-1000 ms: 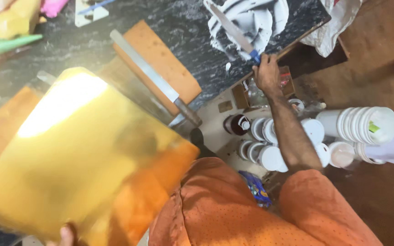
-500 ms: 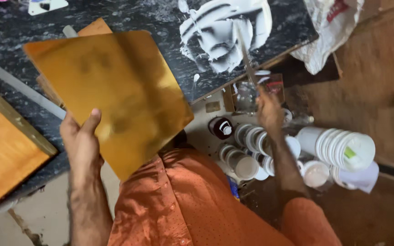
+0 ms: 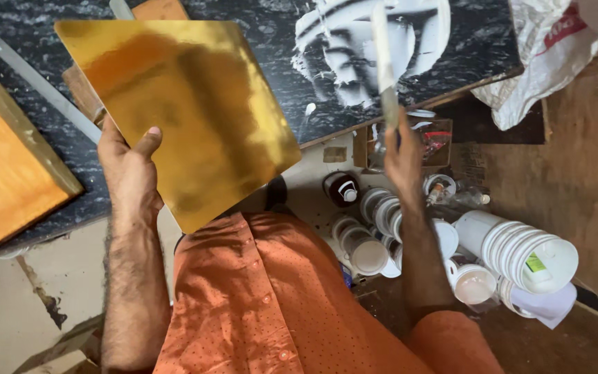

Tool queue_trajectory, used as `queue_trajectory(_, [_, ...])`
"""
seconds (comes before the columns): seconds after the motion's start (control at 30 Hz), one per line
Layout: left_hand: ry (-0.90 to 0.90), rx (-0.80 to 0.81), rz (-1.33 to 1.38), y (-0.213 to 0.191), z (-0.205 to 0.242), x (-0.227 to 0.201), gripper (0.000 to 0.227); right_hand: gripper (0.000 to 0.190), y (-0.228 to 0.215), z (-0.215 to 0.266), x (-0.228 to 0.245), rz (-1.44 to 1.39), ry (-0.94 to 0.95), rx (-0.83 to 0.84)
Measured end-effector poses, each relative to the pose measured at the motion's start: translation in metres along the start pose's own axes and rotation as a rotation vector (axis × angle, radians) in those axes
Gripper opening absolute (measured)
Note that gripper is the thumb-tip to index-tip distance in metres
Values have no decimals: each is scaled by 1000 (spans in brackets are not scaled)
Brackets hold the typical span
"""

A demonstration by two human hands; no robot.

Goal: The person handles rectangular wooden panels on a workbench, sprinkles a granular substance onto a white sheet, and uses a knife to trim the edges of a panel. The person also stacks and moves the panels around the workspace.

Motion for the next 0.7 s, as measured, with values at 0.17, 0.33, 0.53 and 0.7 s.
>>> queue_trajectory(0.17, [-11, -16, 12, -5, -1, 6, 46, 43, 15, -63, 42, 279, -180, 103])
queue_trajectory(0.33, [-33, -50, 13, -7, -8, 9, 49, 46, 58, -37, 46, 162, -167, 397])
queue_trajectory(0.53, [66, 0, 121, -5, -6, 13, 61, 55, 79, 58, 36, -833, 320, 523])
queue_trajectory(0.7, [33, -14, 109, -7, -11, 30, 58, 32, 119, 84, 111, -429, -35, 531])
Point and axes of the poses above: each hand's wrist, its own z-axis away from the middle knuckle, its own y-axis out of the palm, x = y × z, the point moved 7 cm from there along -z, towards the middle knuckle, and after that the axes turned 3 degrees about -z, right-handed, at the moved point
